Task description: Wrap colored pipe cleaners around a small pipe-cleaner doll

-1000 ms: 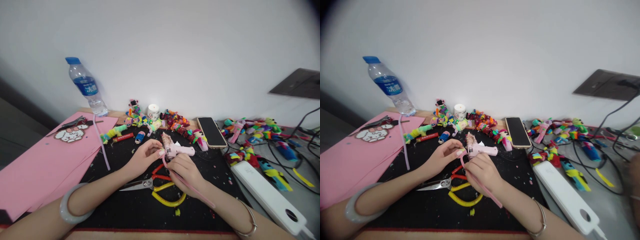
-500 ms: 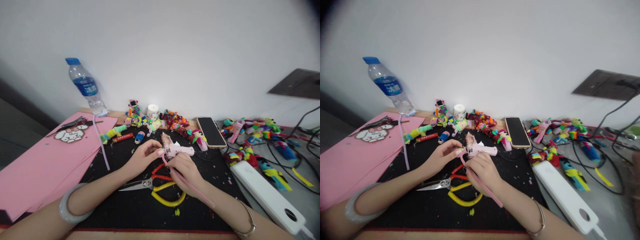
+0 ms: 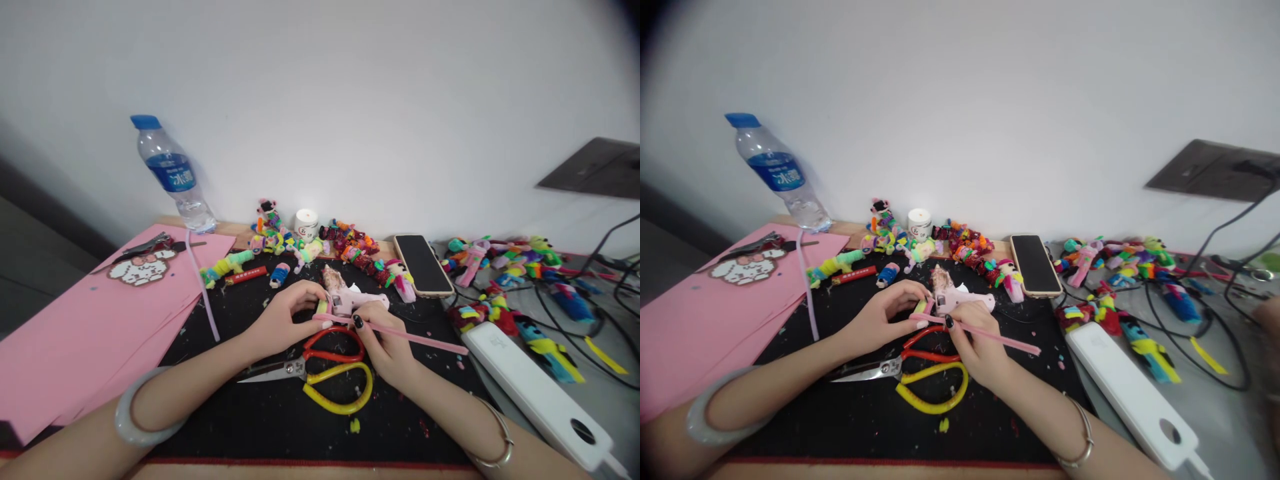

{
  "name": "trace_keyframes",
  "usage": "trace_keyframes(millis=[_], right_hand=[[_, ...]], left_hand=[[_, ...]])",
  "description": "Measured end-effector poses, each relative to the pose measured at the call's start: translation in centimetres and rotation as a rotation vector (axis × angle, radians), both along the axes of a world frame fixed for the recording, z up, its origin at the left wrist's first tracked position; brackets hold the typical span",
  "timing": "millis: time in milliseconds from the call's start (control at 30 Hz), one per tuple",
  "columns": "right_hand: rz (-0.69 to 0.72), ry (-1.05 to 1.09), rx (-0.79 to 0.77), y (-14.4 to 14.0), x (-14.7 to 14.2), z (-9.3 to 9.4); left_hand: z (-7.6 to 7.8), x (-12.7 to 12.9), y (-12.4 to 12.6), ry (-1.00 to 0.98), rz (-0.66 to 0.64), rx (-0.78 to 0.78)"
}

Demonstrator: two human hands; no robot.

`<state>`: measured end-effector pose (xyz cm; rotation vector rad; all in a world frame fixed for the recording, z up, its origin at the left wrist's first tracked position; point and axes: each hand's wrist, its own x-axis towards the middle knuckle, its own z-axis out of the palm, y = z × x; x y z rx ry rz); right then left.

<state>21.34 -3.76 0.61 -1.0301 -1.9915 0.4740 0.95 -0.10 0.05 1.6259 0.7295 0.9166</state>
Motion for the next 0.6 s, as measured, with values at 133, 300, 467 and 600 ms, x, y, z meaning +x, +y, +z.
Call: trace_keyframes(millis=[133,300,467,600], right_hand=[[-0.002,-0.019,0.006,-0.06,-0.05,0.13],[0.016,-0.025,0.02,-0.06,-0.08,0.34],[0.033,-0.045,0.012,-0.06,-0.04,0.29],[0.032,-0.052,0.008,-0.07,-0.02,0.25]], left_hand=[[0.18,-0.21,-0.1,0.098,0.006,0.165],[0.5,-0.31,-0.15,0.24,0.063,0.358],[0.73,-0.35,-0.16,0.323,0.095,0.484],[0.8,-0.31,-0.14,0.352,0.096,0.539]])
